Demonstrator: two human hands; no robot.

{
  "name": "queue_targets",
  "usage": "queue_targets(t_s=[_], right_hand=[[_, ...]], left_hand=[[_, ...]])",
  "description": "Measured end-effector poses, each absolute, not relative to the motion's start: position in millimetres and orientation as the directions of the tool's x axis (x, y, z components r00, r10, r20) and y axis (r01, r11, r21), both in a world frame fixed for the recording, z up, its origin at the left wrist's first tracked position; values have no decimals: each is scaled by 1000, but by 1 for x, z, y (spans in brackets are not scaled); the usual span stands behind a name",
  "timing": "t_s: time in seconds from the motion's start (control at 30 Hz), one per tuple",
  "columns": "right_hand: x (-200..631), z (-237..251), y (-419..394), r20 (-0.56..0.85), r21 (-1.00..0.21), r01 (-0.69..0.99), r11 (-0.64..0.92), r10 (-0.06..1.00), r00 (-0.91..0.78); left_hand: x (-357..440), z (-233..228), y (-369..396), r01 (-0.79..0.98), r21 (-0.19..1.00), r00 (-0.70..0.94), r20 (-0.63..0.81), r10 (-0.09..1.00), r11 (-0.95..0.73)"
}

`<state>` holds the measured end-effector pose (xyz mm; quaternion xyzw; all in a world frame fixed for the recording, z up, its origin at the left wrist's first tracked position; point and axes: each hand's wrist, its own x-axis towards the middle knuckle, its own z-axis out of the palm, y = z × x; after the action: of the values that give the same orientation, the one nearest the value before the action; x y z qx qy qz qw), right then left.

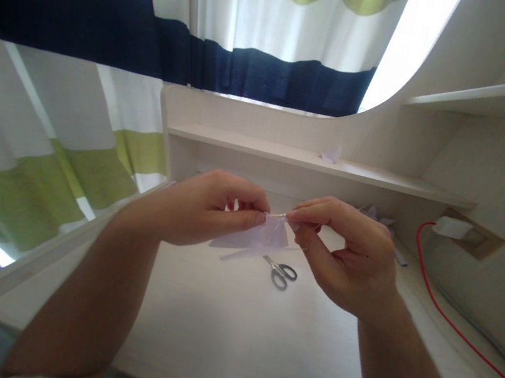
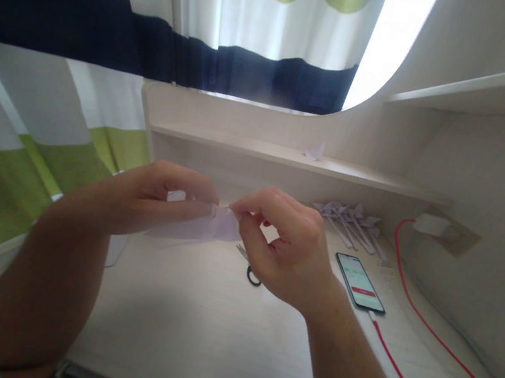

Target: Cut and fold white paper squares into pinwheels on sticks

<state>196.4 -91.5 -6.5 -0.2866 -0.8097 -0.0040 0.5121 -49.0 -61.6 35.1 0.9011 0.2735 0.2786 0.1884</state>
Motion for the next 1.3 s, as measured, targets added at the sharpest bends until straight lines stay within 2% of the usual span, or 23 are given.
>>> queue_targets(t_s=[0.4,0.5,0.67,0.77,1.07,1.3], right_hand=[[197,-5,-91,824,-209,472,856,415,-387],[198,-5,-91,800,-268,465,844,463,-380],[200,-3,-90,721,-447,442,778,606,-336],[200,-2,-90,698,-487,421,765,631,-340],[200,-1,-91,746,-397,460,794,571,-342],[201,-2,-92,778,-329,474,817,519,-354]], left_hand=[[-50,36,-60,406,468,716,371,592,-785],[-50,35,-60,409,474,720,357,595,-780],[-50,34,-59,410,461,724,361,588,-787],[-49,34,-58,412,459,728,354,587,-787],[-47,34,-57,437,459,746,295,597,-774],[-45,36,-61,432,463,735,316,600,-774]])
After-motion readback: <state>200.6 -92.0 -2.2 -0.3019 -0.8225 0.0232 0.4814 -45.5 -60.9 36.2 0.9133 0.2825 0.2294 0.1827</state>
